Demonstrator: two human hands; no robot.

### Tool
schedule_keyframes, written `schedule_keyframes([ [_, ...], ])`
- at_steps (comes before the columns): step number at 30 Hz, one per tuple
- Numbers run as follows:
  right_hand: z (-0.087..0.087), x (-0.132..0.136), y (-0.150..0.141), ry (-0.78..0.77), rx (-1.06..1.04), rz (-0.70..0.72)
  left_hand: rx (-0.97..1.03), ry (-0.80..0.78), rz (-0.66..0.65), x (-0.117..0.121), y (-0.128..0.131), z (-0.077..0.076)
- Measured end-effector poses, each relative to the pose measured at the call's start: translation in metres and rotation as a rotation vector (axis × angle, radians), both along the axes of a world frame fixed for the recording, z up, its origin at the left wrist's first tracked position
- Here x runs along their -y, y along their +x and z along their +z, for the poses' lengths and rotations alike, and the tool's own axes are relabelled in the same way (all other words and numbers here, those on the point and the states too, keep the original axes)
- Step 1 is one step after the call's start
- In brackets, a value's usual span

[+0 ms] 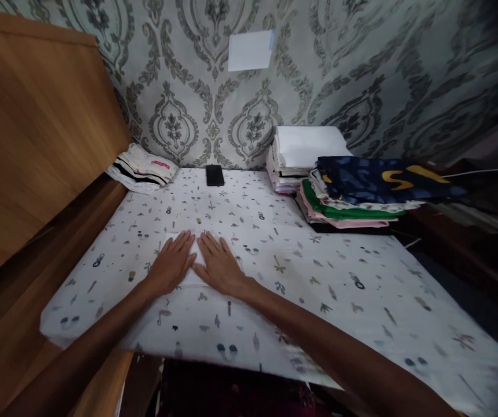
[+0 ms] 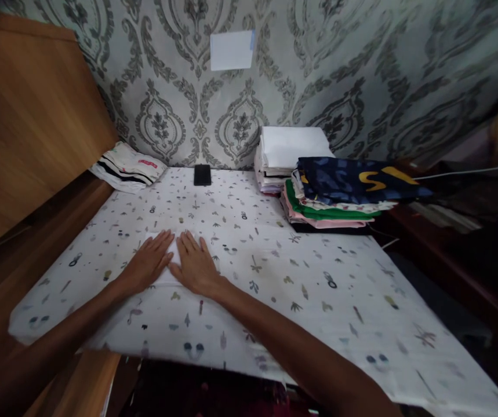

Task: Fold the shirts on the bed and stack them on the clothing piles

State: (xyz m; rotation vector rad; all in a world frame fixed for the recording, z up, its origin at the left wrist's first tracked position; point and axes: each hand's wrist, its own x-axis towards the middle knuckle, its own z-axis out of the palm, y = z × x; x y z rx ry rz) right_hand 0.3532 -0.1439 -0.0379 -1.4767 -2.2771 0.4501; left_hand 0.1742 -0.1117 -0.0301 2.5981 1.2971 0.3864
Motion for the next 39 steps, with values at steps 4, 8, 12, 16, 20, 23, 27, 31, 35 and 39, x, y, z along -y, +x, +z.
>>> schedule_keyframes([
  [4,-0.003,0.0,0.005,-0.039,-0.018,0.012,-0.044,-0.054,-0.003,-0.003,-0.003,-0.007],
  [8,-0.002,0.006,0.017,-0.003,-0.142,-0.197,0.064,-0.102,0.01,-0.021,-0.014,0.004],
  [12,0.003,0.011,0.023,0.025,-0.158,-0.347,0.057,-0.18,-0.024,-0.06,-0.018,0.025],
  [16,0.011,0.012,0.012,-0.023,-0.194,-0.344,-0.053,-0.431,-0.054,-0.093,-0.009,0.044],
  [20,0.019,0.026,0.0,-0.081,-0.386,-0.349,0.029,-0.52,-0.084,-0.085,-0.005,0.061],
  [23,0.02,0.042,-0.001,-0.192,-0.685,-0.342,0.21,-0.547,-0.069,-0.062,-0.003,0.078],
  [27,0.023,0.043,0.031,-0.226,-1.096,-0.32,0.384,-0.749,-0.071,-0.05,0.025,0.101],
  [31,0.054,0.044,0.113,0.018,-1.262,-0.365,0.554,-0.825,-0.135,-0.048,0.112,0.138],
  [35,0.101,0.048,0.219,0.299,-1.119,-0.491,0.744,-0.76,-0.307,-0.057,0.23,0.173],
  [39,0.142,0.035,0.317,0.503,-0.875,-0.719,0.825,-0.701,-0.425,-0.084,0.341,0.195],
])
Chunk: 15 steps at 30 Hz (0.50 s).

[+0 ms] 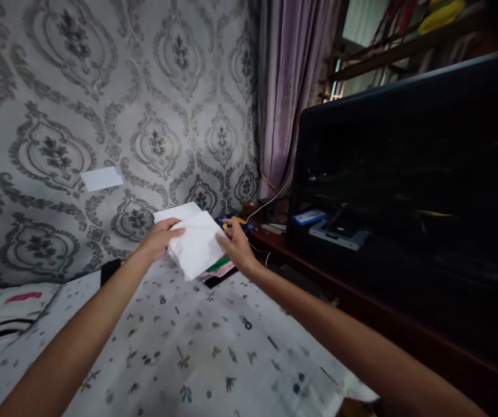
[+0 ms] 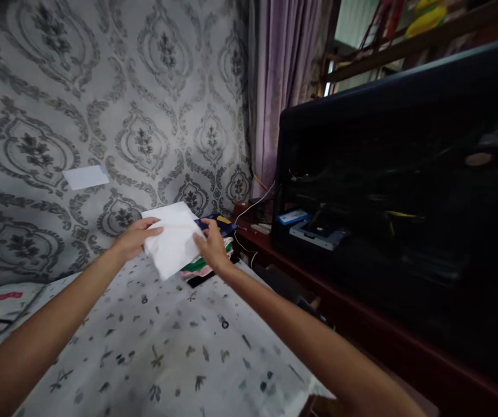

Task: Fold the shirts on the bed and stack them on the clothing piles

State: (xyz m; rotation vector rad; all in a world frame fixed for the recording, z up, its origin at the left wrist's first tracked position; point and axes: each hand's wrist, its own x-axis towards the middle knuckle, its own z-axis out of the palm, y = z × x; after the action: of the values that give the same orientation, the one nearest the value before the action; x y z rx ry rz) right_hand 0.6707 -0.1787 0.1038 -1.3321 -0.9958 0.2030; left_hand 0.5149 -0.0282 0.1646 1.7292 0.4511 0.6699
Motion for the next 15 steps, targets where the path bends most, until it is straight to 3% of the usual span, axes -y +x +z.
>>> schedule_keyframes([
  [4,0.024,-0.021,0.064,-0.207,0.222,-0.303,0.006,0.194,0.072,-0.028,0.081,0.006],
  [7,0.024,-0.029,0.083,-0.497,0.452,-0.437,-0.054,0.299,0.126,-0.046,0.117,-0.008],
  [10,0.016,-0.031,0.085,-0.629,0.575,-0.448,-0.153,0.415,0.195,-0.055,0.138,-0.032],
  [12,0.012,-0.035,0.082,-0.611,0.685,-0.433,-0.211,0.48,0.244,-0.055,0.144,-0.045],
  [15,0.003,-0.05,0.075,-0.51,0.911,-0.395,-0.281,0.564,0.321,-0.047,0.139,-0.051],
])
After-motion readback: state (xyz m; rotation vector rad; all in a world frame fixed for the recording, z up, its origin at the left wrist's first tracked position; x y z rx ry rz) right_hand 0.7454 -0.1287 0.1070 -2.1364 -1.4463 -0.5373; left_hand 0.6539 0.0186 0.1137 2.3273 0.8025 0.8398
